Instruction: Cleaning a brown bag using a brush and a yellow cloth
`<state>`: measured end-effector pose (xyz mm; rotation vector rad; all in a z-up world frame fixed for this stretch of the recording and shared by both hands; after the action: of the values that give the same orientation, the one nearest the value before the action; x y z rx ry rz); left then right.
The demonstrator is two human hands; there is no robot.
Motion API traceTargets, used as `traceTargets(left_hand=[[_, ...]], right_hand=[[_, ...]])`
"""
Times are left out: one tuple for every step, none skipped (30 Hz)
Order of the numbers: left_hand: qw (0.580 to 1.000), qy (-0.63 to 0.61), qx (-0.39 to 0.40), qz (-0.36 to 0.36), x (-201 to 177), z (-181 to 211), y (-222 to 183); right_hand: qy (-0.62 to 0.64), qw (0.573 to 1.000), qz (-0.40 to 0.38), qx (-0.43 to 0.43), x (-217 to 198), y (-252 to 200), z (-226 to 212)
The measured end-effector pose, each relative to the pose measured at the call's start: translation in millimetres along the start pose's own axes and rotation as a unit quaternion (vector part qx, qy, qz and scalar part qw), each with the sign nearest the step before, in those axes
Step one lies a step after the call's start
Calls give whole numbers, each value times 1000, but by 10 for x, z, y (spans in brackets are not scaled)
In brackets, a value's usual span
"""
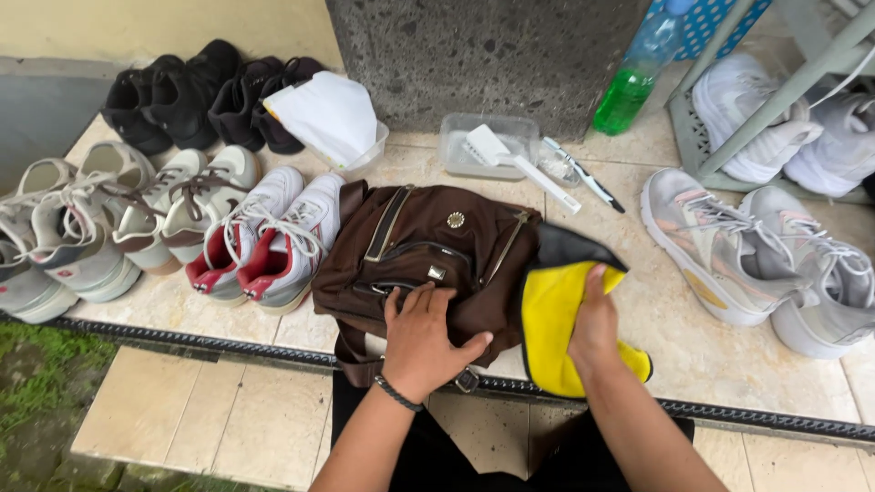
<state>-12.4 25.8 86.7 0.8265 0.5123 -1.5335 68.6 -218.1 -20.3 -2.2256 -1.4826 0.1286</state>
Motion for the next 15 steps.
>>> traceTargets(left_hand=[[1000, 0, -5, -2, 33, -62, -39], [1000, 1, 9, -7, 69, -108, -71], [1000, 2, 22, -11, 104, -154, -104], [1000, 2, 17, -13, 187, -174, -132], [998, -26, 44, 31, 242, -175, -164], [993, -53, 72, 75, 294, -182, -187], [994, -51, 68, 75, 395, -212, -211], [990, -64, 78, 103, 471, -242, -230], [984, -77, 89, 131, 545, -274, -248], [985, -77, 85, 132, 626, -328, -237], [982, -77, 95, 146, 699, -376, -228], [979, -79, 106, 158, 780, -423, -214], [979, -80, 104, 158, 803, -446, -237], [982, -93, 82, 144, 834, -478, -232], [984, -107, 59, 130, 865, -508, -227]], right_hand=[[-2, 1000, -1, 5, 66, -39, -80], [22, 999, -9, -30, 134, -70, -192], [47, 997, -18, -64, 203, -102, -305], [45, 997, -19, -59, 238, -198, -388], [-117, 988, -56, -87, 303, -297, -487], [-274, 951, -93, -113, 380, -386, -579], [-274, 951, -96, -110, 435, -336, -575], [-362, 909, -142, -149, 536, -296, -581], [-445, 856, -187, -186, 641, -259, -578], [-447, 855, -190, -184, 621, -405, -565], [-480, 828, -229, -179, 619, -558, -535], [-512, 798, -265, -174, 603, -711, -507], [-513, 798, -266, -173, 511, -771, -362], [-473, 797, -313, -209, 447, -847, -243], [-430, 792, -359, -244, 378, -926, -127]])
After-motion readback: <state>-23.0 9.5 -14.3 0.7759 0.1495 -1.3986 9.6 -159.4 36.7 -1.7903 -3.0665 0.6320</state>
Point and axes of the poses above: each hand's wrist, its own y-axis towards the middle knuckle, its own x-axis out of the palm, z = x × y, the point moved 3 cm from there along y, towards the middle knuckle, and after that the axes turned 10 degrees about -y, right-handed, at the moved point
